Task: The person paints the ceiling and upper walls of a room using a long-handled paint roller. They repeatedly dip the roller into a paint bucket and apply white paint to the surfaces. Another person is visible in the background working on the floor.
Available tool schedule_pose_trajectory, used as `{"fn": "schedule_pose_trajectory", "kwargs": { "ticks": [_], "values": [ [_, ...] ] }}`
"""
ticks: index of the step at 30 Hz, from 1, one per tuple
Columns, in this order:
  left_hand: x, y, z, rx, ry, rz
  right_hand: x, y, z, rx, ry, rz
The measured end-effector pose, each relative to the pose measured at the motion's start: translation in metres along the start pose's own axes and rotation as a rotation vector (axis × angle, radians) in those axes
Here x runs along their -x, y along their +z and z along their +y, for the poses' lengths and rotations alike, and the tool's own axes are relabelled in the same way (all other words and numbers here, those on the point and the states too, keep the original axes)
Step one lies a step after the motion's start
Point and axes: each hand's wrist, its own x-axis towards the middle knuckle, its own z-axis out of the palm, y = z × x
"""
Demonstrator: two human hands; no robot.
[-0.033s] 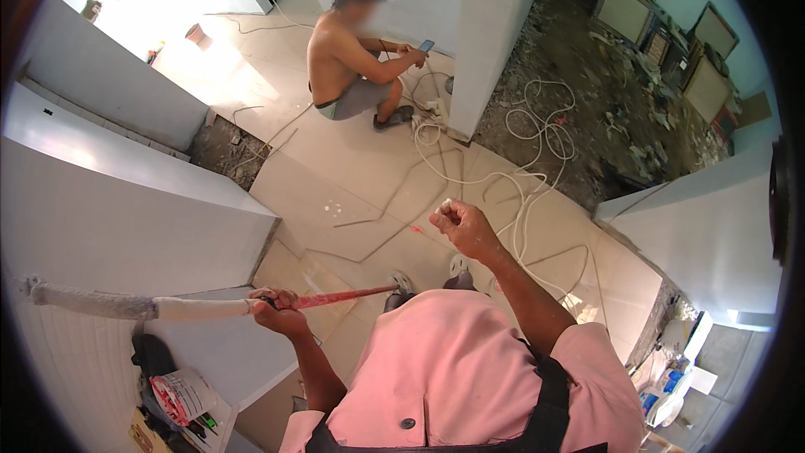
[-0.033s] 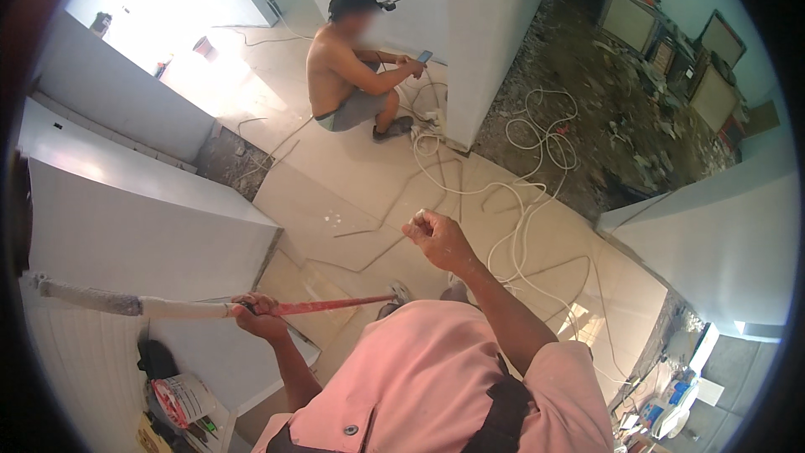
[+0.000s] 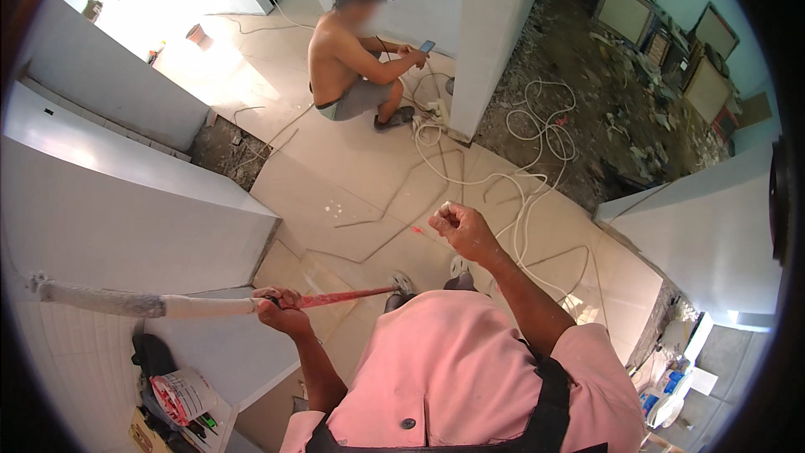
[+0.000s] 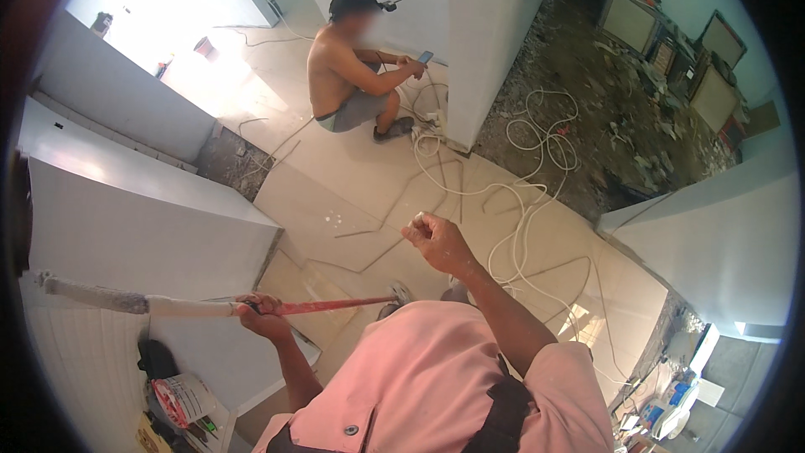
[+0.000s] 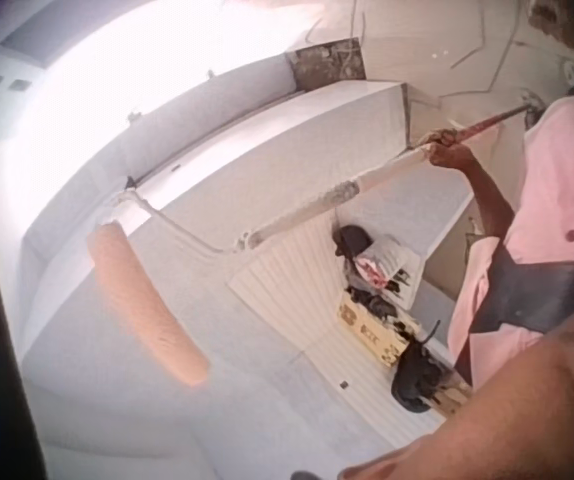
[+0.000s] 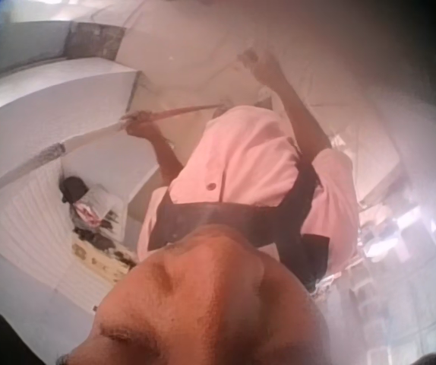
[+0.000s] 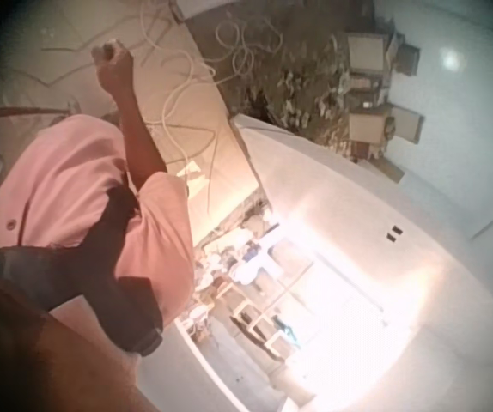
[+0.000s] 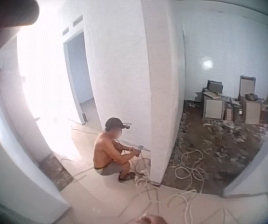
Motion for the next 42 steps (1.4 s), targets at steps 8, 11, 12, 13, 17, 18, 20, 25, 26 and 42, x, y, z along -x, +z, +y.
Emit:
{"fn": "schedule_pose_trajectory", "kwargs": {
  "ticks": [8,11,12,13,17,18,20,25,26,42],
  "values": [
    [0.005,-0.014,-0.011,0.015,-0.069,-0.045,0.001,0.033,-0.001,0.041,-0.069,-0.09],
    [-0.002,-0.041,-0.025,-0.163,0.001,-0.026,-0.002,0.062,-0.028,0.069,-0.198,-0.206],
    [-0.009,-0.031,-0.015,-0.122,-0.008,-0.067,-0.003,0.07,-0.035,0.058,-0.215,-0.244],
    [-0.015,-0.02,-0.003,-0.086,-0.017,-0.102,-0.003,0.078,-0.043,0.044,-0.232,-0.274],
    [-0.024,0.026,0.035,0.042,-0.005,-0.173,-0.007,0.079,-0.071,0.106,-0.306,-0.429],
    [-0.027,0.024,0.041,0.045,-0.009,-0.189,-0.004,0.087,-0.079,0.157,-0.338,-0.469],
    [-0.034,0.017,0.05,0.045,0.009,-0.223,-0.003,0.107,-0.087,0.19,-0.442,-0.542],
    [-0.064,0.015,0.086,0.015,0.131,-0.327,-0.008,0.143,-0.111,0.155,-0.682,-0.652],
    [-0.07,0.016,0.096,-0.002,0.142,-0.35,-0.007,0.151,-0.118,0.114,-0.722,-0.659],
    [-0.107,0.023,0.173,0.087,-0.026,-0.719,0.013,0.193,-0.234,-0.469,-0.573,-1.167]
  ]
}}
